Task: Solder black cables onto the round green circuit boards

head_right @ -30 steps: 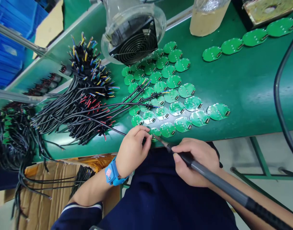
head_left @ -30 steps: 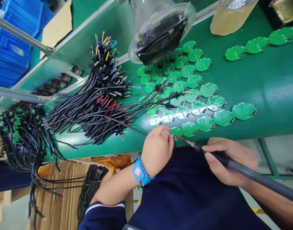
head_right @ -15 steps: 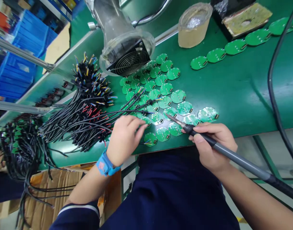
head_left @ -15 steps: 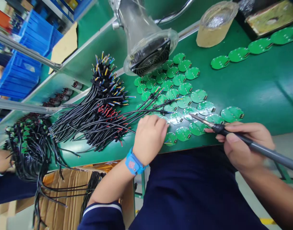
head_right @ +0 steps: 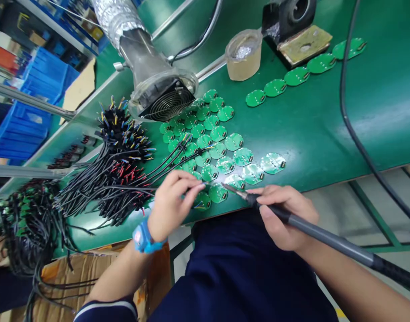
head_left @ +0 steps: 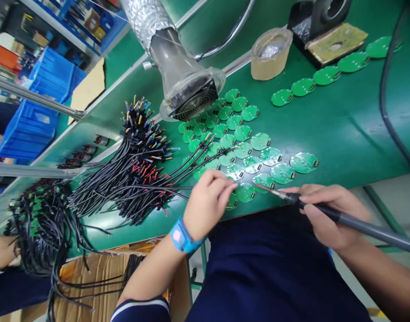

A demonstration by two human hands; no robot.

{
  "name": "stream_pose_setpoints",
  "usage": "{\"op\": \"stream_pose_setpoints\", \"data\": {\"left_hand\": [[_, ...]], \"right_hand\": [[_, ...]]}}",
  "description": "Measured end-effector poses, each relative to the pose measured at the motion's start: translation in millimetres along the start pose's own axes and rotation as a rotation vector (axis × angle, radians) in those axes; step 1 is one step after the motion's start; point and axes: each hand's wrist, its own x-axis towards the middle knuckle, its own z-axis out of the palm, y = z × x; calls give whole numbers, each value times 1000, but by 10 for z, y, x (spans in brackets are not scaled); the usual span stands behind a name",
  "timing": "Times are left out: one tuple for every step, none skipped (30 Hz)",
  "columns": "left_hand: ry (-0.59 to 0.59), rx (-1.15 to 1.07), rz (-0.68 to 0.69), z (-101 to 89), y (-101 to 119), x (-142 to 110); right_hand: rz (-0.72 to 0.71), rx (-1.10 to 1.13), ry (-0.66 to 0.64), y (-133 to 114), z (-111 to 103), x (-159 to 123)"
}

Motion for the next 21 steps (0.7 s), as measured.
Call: {"op": "stream_pose_setpoints", "data": {"left_hand": [[-8,-14,-44,49,81,-90],[-20,-17,-84,107,148,-168],[-28,-13,-114,168,197,-232],[-33,-5,-131,225,227,-280],[-29,6,-135,276,242,-314],[-21,19,-128,315,243,-336],[-11,29,-114,343,236,-348],[-7,38,-99,361,225,-354],[-4,45,-84,371,212,-355],[-2,53,-71,375,201,-355],[0,62,-59,376,192,-355],[0,71,-50,377,185,-355],[1,81,-44,379,181,-356],[3,89,-38,382,178,-358],[7,96,-33,387,176,-361],[11,104,-29,393,174,-365],[15,113,-25,400,172,-369],[19,122,-24,406,170,-373],[22,131,-23,413,167,-378],[21,136,-24,418,165,-382],[20,139,-27,422,164,-386]], "right_hand": [[16,-12,-27,-31,-10,-30],[16,-40,-49,-60,-19,-56],[-3,-77,-66,-87,-25,-75],[-34,-109,-91,-110,-28,-84],[-71,-133,-123,-130,-26,-83],[-104,-147,-157,-147,-19,-72],[-128,-155,-184,-162,-9,-54],[-143,-161,-202,-174,6,-32],[-148,-166,-213,-184,22,-10],[-154,-176,-214,-190,38,8],[-162,-194,-205,-192,52,20],[-169,-216,-200,-190,63,26],[-176,-233,-199,-184,71,25],[-179,-241,-199,-176,76,20],[-178,-242,-202,-168,78,13],[-175,-233,-208,-160,78,7],[-173,-217,-219,-154,78,2],[-175,-204,-230,-151,77,0],[-183,-201,-236,-151,78,-1],[-192,-204,-238,-152,79,0],[-194,-204,-241,-156,81,1]]}}
